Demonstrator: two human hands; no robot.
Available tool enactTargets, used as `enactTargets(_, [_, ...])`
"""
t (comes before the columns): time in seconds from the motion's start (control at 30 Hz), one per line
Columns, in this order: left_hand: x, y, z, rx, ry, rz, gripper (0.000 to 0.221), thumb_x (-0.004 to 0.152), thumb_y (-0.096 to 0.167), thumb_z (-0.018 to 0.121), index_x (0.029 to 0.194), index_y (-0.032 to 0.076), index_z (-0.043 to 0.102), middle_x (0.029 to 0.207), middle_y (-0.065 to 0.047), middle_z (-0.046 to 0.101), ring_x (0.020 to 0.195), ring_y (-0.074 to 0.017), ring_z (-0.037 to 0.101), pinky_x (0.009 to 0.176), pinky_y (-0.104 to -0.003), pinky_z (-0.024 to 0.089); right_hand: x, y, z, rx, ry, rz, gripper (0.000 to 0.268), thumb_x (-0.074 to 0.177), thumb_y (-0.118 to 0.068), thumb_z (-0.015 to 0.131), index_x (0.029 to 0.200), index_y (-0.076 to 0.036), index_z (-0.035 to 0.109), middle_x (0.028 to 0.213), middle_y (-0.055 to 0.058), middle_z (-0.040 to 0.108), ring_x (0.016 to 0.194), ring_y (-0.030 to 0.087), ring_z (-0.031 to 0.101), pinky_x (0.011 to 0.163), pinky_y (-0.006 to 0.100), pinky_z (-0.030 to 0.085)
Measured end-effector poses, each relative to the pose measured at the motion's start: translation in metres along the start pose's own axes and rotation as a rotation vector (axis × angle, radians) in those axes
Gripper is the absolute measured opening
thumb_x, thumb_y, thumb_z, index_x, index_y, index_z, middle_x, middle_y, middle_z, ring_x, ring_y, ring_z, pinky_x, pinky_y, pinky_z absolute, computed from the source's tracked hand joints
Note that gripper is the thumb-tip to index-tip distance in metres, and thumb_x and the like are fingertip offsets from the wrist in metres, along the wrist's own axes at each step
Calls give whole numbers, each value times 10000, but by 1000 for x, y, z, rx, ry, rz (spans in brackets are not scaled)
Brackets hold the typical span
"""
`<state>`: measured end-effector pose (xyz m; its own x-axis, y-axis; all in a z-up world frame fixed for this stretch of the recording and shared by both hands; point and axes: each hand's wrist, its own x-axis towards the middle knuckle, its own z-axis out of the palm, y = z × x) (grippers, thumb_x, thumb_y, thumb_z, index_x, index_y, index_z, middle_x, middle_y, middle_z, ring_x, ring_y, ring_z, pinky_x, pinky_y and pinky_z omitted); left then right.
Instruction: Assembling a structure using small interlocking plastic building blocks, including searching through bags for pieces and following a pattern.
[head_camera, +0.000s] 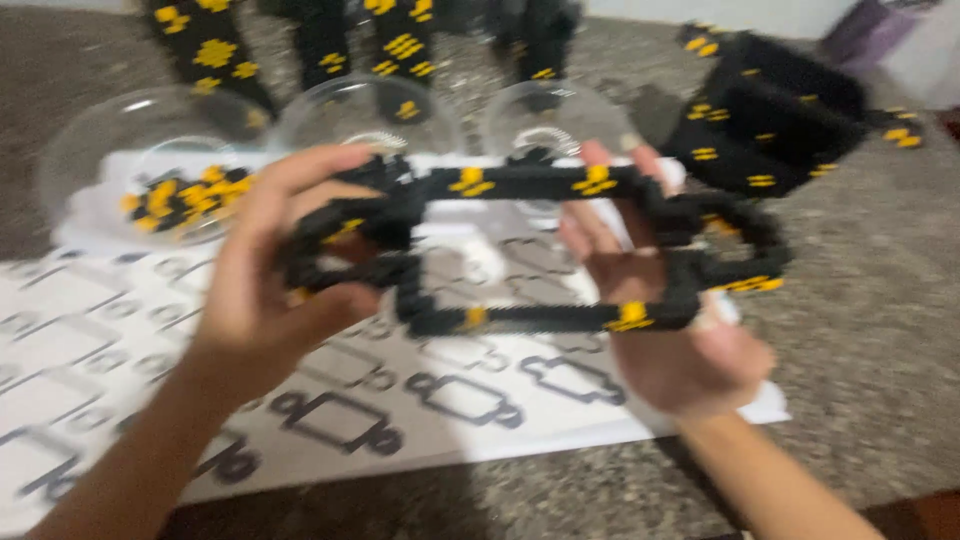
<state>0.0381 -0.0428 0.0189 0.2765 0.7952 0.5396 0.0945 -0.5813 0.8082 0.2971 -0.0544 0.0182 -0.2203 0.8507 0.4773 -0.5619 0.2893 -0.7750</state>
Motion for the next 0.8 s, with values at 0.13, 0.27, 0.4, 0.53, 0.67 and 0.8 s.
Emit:
enactTargets(0.13, [-1,11,1,-21,57,-188,854,591,389,648,1336,75,371,1133,-113,572,792,-177,644,702,-282,598,-3,-5,4,-104,-69,-22,1025,734,-428,692,1468,-44,88,1590,248,77,1386,363,291,1180,428,225])
enactTargets(0.27, [-4,8,-2,4,77,-129,909,552,294,704,1361,55,365,1091,-100,589,764,-171,618,767,-276,544,-6,-8,5,-206,-136,-13,942,816,-461,636,1476,-83,80,1597,212,77,1411,366,291,1218,476,206])
enactTargets(0.4, [-3,7,-9,-29,56,-156,920,557,203,734,1378,73,340,1122,-110,601,777,-181,623,725,-285,570,-6,-6,4,-162,-189,-9,878,855,-421,631,1485,-130,93,1614,214,40,1490,453,182,1239,501,150])
enactTargets(0.53, [1,0,-17,-14,-22,-71,870,590,103,764,1356,45,356,1166,-120,591,820,-194,623,790,-288,557,-6,-3,-1,-180,-182,49,915,841,-404,653,1498,-120,83,1572,171,182,1466,465,270,1212,559,223])
enactTargets(0.67, [3,-3,-24,-21,-51,-32,838,619,-118,778,1332,31,364,1213,-163,541,781,-143,565,734,-245,519,-56,51,-115,163,280,331,503,827,-165,503,1318,-120,399,1129,225,570,1023,361,544,933,540,389])
enactTargets(0.8, [3,-3,-31,106,-36,60,814,683,-76,805,1345,30,342,1317,-125,453,1246,-202,494,1062,-302,461,-15,42,-79,-91,3,54,89,874,-58,604,905,-118,545,1173,330,536,855,320,593,755,324,461])
